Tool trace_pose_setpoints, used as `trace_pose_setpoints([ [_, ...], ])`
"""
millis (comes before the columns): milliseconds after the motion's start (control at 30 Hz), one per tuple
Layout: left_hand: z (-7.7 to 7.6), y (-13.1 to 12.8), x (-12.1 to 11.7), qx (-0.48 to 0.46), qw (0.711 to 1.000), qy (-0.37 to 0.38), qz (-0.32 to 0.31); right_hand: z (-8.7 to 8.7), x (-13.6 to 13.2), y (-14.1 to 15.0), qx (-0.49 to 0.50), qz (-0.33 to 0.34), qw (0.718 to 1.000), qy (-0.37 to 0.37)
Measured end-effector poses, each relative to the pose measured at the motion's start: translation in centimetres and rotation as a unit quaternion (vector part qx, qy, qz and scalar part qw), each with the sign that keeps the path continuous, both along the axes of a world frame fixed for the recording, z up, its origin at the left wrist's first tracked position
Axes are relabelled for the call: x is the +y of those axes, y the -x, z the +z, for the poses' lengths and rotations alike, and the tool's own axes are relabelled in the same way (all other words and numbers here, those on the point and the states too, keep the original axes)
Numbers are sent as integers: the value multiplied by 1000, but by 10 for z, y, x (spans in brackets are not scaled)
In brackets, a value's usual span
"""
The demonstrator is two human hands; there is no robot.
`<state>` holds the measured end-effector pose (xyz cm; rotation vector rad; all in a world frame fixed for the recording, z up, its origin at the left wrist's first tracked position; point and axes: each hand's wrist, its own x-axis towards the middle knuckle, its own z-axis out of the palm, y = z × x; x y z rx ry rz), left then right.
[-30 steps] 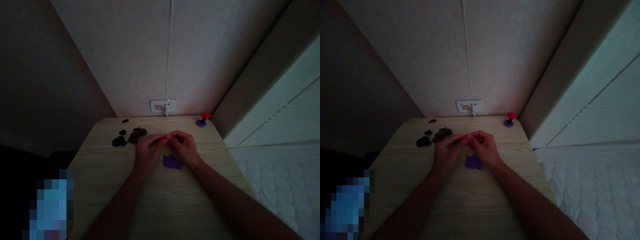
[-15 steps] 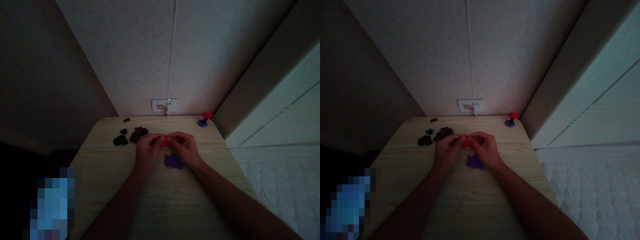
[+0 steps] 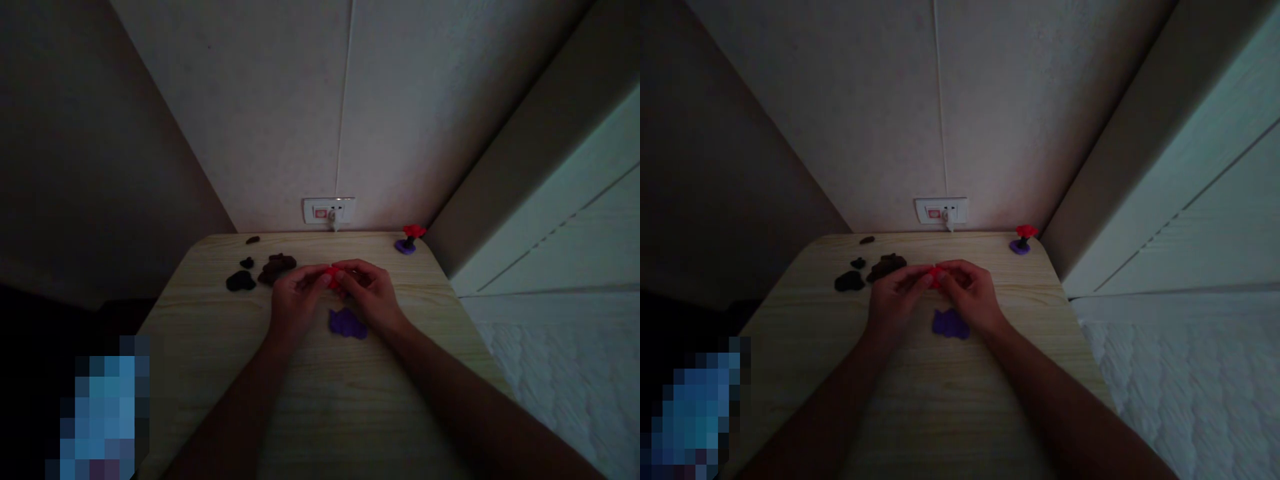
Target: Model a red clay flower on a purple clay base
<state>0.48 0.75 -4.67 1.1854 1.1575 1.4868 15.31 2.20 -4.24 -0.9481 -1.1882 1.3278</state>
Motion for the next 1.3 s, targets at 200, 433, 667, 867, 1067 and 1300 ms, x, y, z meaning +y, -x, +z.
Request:
trace_pose_setpoints([
  [200,3,1,-2,22,1000,-3,-2,-2,-3,0,-21,18,1000,1],
  [433,3,-1,-2,37,999,-7,9,-2,-7,1,-46,10,998,-29],
  [667,3,-3,0,-26,1000,-1,-1,4,-6,2,-16,-13,999,-36],
  [867,3,0,-1,14,1000,-4,-8,2,-5,1,-18,11,999,-30],
  [1067,2,0,-2,22,1000,-3,1,1,-4,-1,-28,11,998,-48],
  [1300,2,-5,0,-42,999,4,-22,4,-4,1,-6,-37,999,-36],
])
